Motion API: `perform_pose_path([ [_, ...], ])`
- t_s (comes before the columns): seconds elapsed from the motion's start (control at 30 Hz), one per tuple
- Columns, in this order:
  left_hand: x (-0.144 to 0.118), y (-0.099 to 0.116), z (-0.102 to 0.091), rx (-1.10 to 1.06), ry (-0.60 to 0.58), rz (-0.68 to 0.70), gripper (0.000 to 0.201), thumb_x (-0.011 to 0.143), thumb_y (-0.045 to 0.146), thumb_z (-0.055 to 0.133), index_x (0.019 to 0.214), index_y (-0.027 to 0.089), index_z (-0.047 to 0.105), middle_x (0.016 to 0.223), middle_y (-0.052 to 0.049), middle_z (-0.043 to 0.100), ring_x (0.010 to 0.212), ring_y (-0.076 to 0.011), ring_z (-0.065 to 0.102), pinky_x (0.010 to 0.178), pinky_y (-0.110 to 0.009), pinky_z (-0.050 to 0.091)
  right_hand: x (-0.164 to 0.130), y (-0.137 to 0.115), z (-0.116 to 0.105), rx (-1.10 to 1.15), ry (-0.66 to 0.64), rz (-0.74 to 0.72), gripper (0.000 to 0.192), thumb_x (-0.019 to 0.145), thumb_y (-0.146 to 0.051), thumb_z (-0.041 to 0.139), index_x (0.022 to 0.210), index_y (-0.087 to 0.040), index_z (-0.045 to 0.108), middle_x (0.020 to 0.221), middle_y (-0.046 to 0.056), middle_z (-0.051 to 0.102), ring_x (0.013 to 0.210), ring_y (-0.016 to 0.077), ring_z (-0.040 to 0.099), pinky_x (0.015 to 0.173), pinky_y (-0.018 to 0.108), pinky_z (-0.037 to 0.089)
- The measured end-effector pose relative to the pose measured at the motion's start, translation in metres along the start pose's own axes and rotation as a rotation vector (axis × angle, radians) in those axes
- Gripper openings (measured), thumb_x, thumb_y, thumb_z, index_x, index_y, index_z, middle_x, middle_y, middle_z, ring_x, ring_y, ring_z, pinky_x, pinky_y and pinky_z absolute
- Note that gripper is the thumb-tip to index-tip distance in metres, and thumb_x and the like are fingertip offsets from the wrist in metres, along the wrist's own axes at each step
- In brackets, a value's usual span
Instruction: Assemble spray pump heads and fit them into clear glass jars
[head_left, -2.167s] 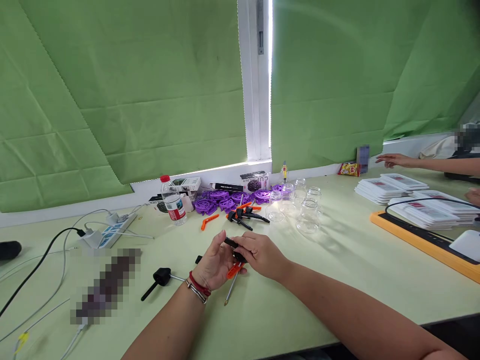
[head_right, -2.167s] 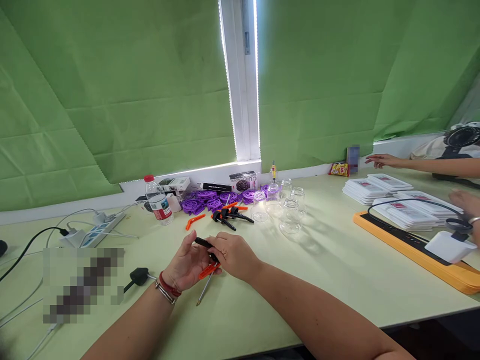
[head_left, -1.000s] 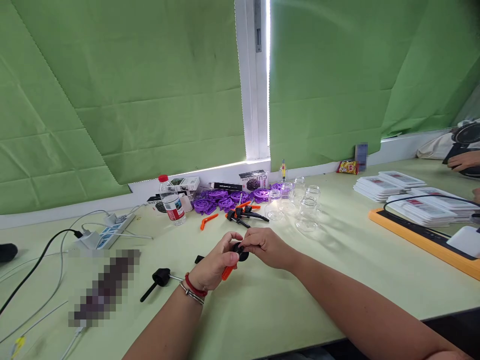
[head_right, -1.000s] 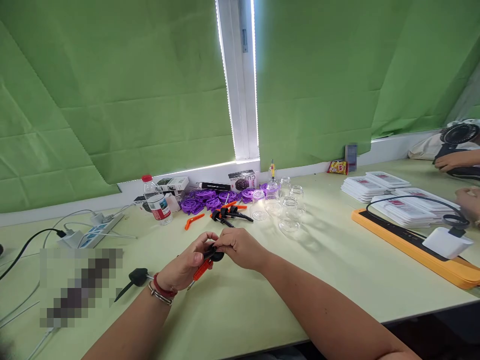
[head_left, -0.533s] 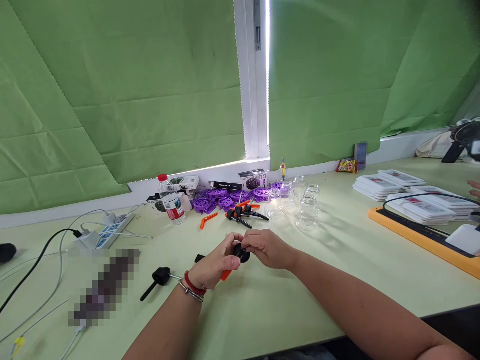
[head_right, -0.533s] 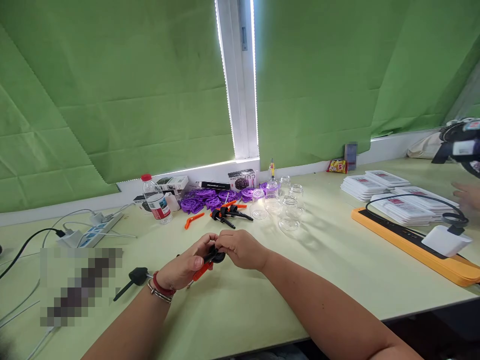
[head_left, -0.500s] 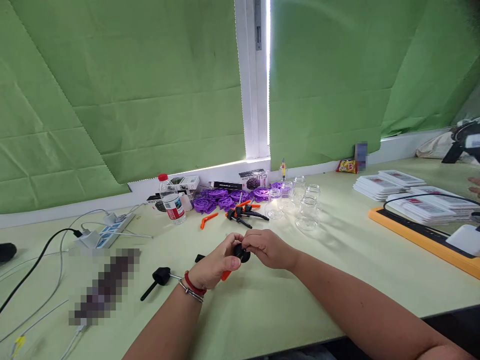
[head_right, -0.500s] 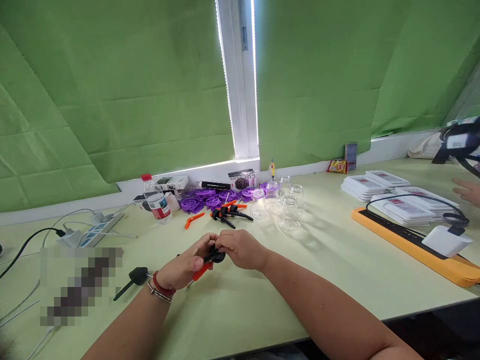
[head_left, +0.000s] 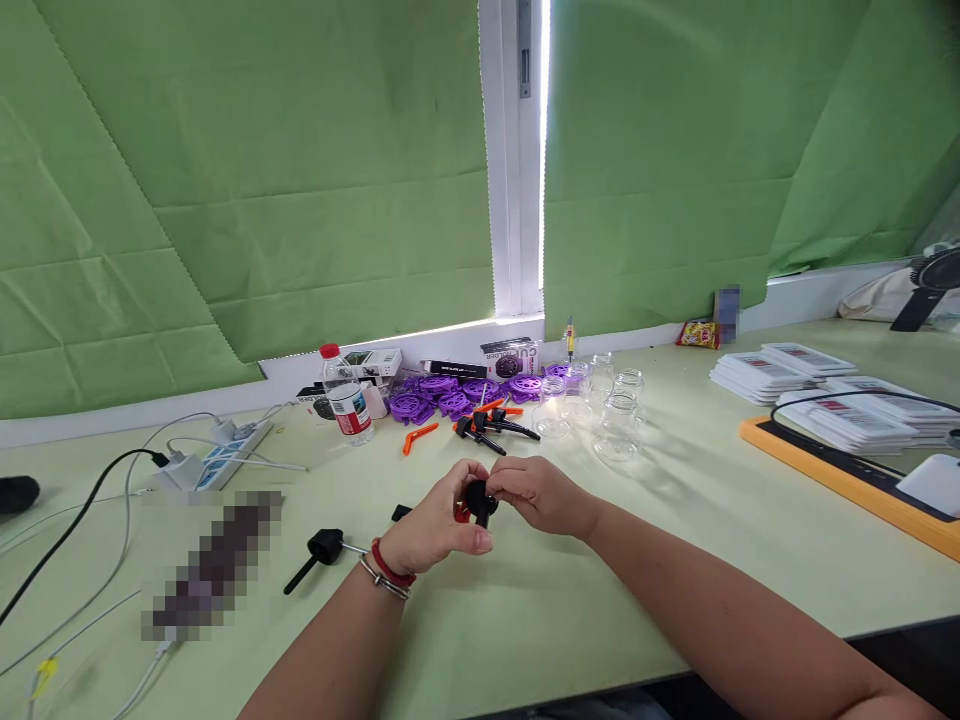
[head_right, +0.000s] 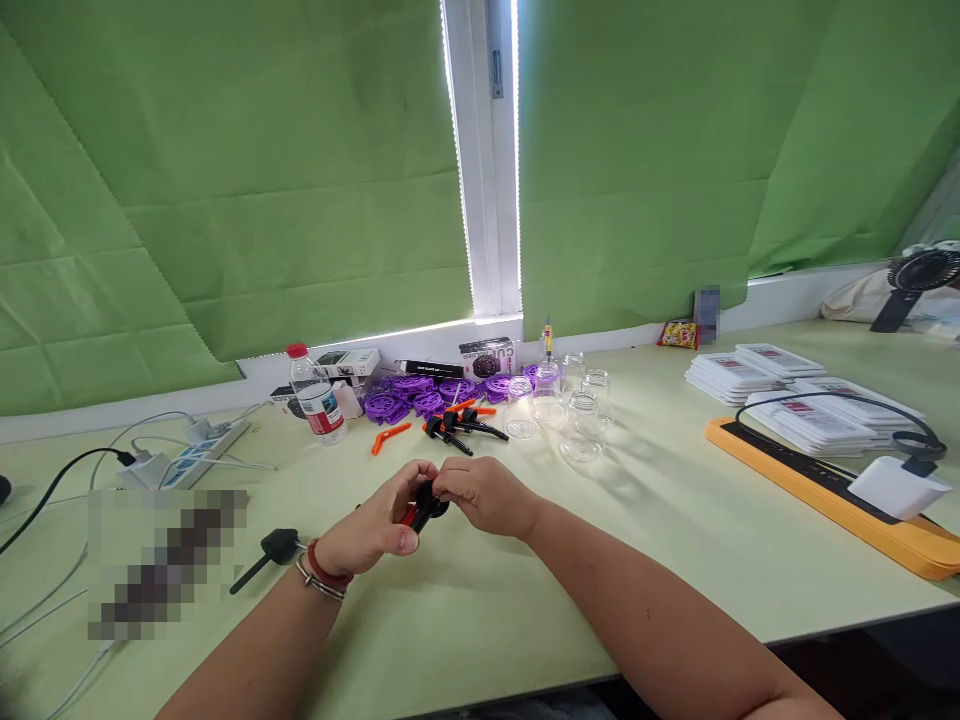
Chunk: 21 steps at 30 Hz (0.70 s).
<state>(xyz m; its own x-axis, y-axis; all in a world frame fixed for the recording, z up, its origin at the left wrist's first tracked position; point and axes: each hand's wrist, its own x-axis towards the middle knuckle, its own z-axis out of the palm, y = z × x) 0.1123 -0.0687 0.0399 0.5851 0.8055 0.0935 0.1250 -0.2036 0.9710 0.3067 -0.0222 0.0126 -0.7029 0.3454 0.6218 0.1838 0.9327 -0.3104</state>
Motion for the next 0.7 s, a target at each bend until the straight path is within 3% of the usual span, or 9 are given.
perform_pose_path([
  [0.47, 0.000, 0.001, 0.007, 0.244, 0.066, 0.067, 0.064, 0.059, 0.049, 0.074, 0.103, 0.020, 0.038, 0.088, 0.000, 0.041, 0.075, -0.0135, 0.035, 0.067, -0.027, 0.032, -0.001, 0.000, -0.003, 0.042, -0.026, 0.021, 0.024, 0.093, -0.024, 0.036, 0.091, -0.018, 0.059, 0.081, 0.006, 0.057, 0.070, 0.0132, 0.052, 0.065, 0.024, 0.043],
  [0.7, -0.001, 0.002, 0.014, 0.371, 0.149, 0.077, 0.060, 0.060, 0.043, 0.074, 0.105, 0.020, 0.041, 0.092, -0.003, 0.043, 0.080, -0.0164, 0.039, 0.069, -0.029, 0.036, -0.001, 0.004, -0.003, 0.030, -0.047, 0.018, 0.026, 0.094, -0.026, 0.037, 0.092, -0.017, 0.061, 0.081, 0.006, 0.059, 0.068, 0.0125, 0.053, 0.063, 0.024, 0.043],
])
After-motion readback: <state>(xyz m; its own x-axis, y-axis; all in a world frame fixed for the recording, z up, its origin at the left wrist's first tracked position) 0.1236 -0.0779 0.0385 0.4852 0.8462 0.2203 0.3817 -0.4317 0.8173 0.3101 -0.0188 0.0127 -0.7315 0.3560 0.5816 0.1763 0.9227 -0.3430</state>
